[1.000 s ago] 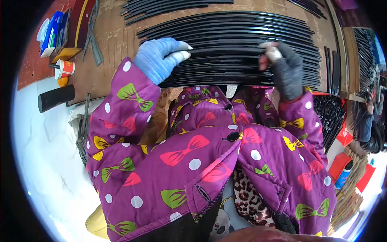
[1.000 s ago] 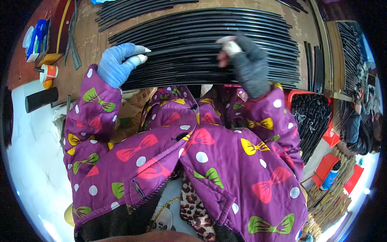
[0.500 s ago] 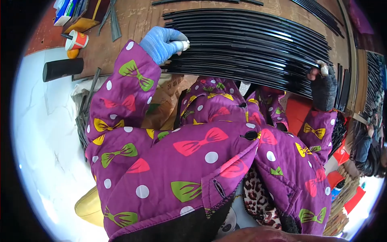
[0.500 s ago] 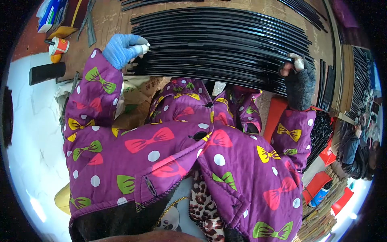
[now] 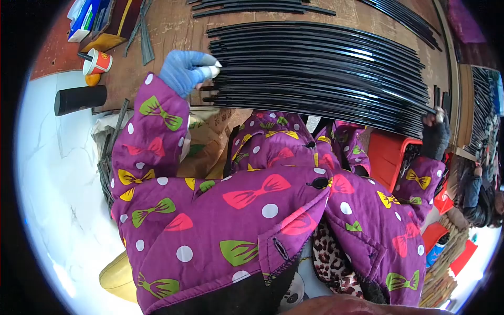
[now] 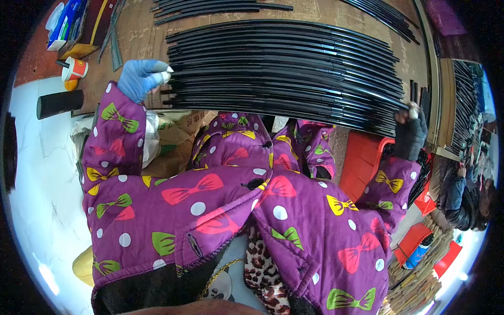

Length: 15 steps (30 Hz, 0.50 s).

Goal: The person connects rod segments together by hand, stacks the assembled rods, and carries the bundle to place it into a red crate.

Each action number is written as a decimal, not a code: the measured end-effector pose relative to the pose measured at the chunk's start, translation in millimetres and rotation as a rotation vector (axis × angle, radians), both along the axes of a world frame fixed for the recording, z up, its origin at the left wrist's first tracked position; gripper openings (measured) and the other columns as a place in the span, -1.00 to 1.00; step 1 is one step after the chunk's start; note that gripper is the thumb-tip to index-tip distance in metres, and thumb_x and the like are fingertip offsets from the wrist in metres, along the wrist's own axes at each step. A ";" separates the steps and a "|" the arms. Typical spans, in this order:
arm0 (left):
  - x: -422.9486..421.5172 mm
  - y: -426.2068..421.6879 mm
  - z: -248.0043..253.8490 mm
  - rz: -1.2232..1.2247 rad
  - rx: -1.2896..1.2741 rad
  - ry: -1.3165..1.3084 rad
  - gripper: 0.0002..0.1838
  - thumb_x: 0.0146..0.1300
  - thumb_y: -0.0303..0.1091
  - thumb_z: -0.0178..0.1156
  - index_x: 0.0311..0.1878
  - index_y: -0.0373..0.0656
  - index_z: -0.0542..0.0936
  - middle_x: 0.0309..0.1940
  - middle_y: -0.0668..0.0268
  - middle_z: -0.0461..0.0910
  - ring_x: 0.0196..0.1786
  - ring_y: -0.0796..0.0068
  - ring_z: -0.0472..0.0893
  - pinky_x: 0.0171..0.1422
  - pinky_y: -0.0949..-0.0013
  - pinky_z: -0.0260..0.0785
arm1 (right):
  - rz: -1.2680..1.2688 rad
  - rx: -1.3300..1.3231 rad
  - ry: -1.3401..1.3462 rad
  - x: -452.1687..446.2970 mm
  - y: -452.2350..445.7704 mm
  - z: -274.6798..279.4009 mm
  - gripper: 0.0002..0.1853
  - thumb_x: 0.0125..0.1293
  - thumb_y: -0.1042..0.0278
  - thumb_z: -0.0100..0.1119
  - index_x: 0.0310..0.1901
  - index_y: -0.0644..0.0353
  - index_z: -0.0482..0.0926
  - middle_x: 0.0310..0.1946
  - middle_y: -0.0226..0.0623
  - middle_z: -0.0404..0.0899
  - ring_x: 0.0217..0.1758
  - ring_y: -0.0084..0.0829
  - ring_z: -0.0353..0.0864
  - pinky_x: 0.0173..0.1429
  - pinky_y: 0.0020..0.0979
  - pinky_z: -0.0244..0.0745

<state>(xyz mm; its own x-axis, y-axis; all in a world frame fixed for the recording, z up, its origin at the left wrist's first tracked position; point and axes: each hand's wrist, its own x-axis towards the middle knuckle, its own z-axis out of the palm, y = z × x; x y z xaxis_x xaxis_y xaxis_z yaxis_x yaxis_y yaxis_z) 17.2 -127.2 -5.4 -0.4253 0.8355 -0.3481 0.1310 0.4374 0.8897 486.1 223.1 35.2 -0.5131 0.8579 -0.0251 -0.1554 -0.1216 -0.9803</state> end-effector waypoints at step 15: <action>13.4 10.6 11.5 0.031 -0.018 0.360 -0.88 0.03 -0.48 0.23 -0.34 -0.29 0.59 -0.41 0.30 0.55 -0.34 0.57 0.53 -0.21 0.54 0.35 | -0.279 0.997 -1.141 -50.6 10.6 31.3 -0.85 0.17 0.31 0.06 -0.25 0.14 0.49 -0.55 -0.22 0.51 -0.44 -0.37 0.52 -0.32 -0.34 0.38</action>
